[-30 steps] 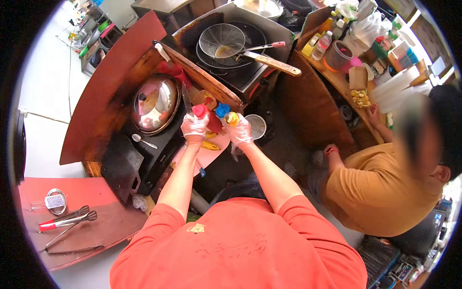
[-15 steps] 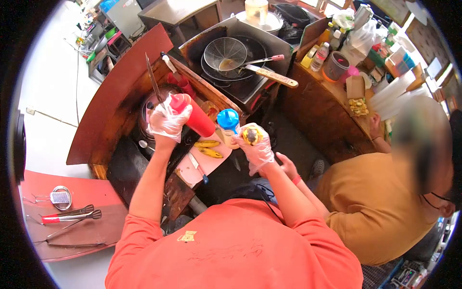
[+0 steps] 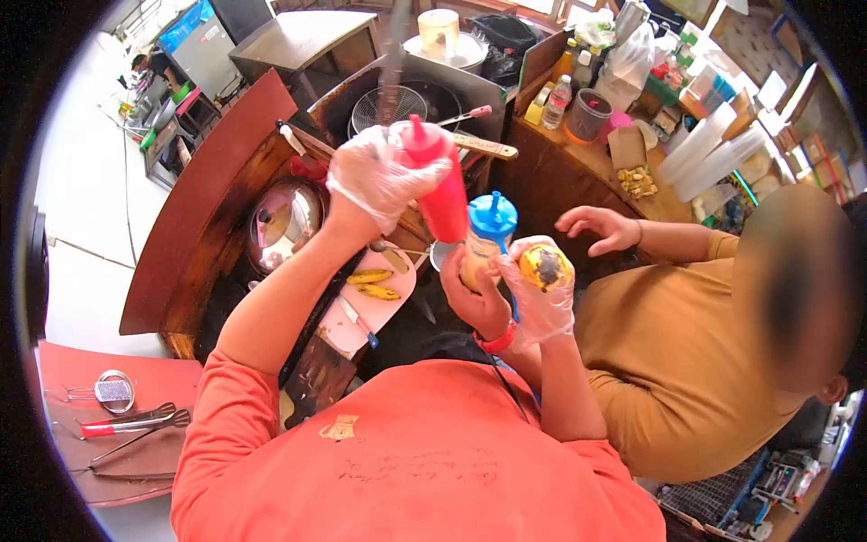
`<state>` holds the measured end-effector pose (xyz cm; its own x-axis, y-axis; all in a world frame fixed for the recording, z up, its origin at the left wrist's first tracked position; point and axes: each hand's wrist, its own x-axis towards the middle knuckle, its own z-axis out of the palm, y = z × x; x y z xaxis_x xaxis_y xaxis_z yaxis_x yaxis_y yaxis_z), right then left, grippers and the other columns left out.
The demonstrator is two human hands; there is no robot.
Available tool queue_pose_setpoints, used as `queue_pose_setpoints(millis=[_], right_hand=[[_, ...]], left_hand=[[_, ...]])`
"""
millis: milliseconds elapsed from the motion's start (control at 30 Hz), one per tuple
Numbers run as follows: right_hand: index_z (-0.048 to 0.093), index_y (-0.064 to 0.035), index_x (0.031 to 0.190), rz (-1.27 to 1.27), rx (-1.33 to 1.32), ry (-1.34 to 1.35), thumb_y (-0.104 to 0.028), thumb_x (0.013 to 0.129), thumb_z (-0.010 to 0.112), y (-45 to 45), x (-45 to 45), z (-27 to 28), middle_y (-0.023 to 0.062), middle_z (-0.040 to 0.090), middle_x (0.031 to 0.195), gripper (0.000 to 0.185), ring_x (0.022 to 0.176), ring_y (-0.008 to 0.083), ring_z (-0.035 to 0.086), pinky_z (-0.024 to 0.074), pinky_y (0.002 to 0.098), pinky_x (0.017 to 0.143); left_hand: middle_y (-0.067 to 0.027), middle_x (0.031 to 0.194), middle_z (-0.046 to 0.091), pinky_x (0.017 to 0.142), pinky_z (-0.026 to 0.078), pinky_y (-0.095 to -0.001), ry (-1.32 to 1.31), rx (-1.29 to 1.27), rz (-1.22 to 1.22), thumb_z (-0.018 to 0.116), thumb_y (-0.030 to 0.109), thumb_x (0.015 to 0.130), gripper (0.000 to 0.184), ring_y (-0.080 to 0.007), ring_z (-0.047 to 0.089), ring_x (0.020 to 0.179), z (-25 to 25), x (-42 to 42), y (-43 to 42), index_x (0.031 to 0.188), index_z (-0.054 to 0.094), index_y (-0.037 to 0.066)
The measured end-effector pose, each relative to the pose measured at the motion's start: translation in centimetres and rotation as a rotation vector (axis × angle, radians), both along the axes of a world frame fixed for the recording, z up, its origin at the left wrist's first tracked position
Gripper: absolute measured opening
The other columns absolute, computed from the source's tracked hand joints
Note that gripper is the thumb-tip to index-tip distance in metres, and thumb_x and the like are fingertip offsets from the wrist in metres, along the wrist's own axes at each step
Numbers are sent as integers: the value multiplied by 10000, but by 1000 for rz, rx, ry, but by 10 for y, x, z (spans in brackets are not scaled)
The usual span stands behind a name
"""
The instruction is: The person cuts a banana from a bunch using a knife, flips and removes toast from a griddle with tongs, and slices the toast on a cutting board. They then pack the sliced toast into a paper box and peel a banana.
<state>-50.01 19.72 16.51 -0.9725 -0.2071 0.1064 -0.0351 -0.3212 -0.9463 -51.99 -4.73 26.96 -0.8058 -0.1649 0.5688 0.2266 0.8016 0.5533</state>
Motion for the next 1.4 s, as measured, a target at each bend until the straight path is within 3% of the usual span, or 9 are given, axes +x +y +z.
queue_pose_setpoints(millis=[133,267,533,667,900,1100,1233,1267,1400], right_hand=[[621,-132,1417,-138,423,436,-371,941,677,22,-9,10,187,711,1255,536,915,227,712,542,349,753],[588,-89,1029,-290,110,-78,-19,910,742,40,-9,2,68,702,902,207,828,139,697,577,290,736],[596,-40,1064,-671,-197,-146,55,919,676,73,-43,-21,116,693,1041,191,860,176,695,618,282,775],[595,-30,1068,-819,-366,-189,55,887,720,89,-86,-46,78,656,1003,235,872,185,687,632,283,768],[645,-85,1175,-1230,-564,-331,-370,969,694,106,-165,-54,68,668,1188,355,989,152,643,499,280,816],[649,-26,1018,-1118,-143,-102,-123,907,738,64,-165,-17,17,659,870,173,653,130,616,497,291,558],[636,-76,1095,-602,-17,104,-53,897,710,9,-144,-28,13,658,878,213,592,102,607,500,264,491],[636,-66,1111,-539,60,176,-57,876,727,-12,-139,-22,35,665,912,252,673,134,622,505,286,581],[666,-32,1121,-266,271,451,-78,816,778,-96,-107,33,110,687,997,328,928,229,665,519,357,850]], left_hand=[[-127,755,717,648,557,-364,-102,157,-119,839,347,733,296,-255,703,663,0,-13,34,917,792,120],[-176,757,699,646,559,-414,-77,24,-125,826,486,708,421,-364,701,695,-2,-34,72,802,741,85],[-210,921,708,780,557,-471,-165,81,-334,776,468,756,436,-389,701,866,-14,-72,135,846,725,44],[-220,976,718,854,565,-466,-276,143,-414,791,456,758,489,-399,711,941,-29,-114,181,985,717,29],[-235,988,720,867,561,-456,-324,115,-479,739,503,835,526,-397,708,961,-61,-174,212,964,735,-7],[-122,808,683,691,542,-410,-28,-421,-620,454,251,1065,318,-316,674,740,-100,-132,102,1003,713,77],[-49,778,671,613,532,-378,-472,342,-500,473,252,1069,300,-228,646,647,-92,-41,11,1029,728,97],[-44,789,680,577,520,-352,39,-204,-443,497,272,1066,300,-195,636,617,-126,-33,-24,1074,731,84],[-52,879,727,462,447,-269,-163,286,-164,569,277,1059,296,-111,589,530,-128,47,-77,1230,661,54]])
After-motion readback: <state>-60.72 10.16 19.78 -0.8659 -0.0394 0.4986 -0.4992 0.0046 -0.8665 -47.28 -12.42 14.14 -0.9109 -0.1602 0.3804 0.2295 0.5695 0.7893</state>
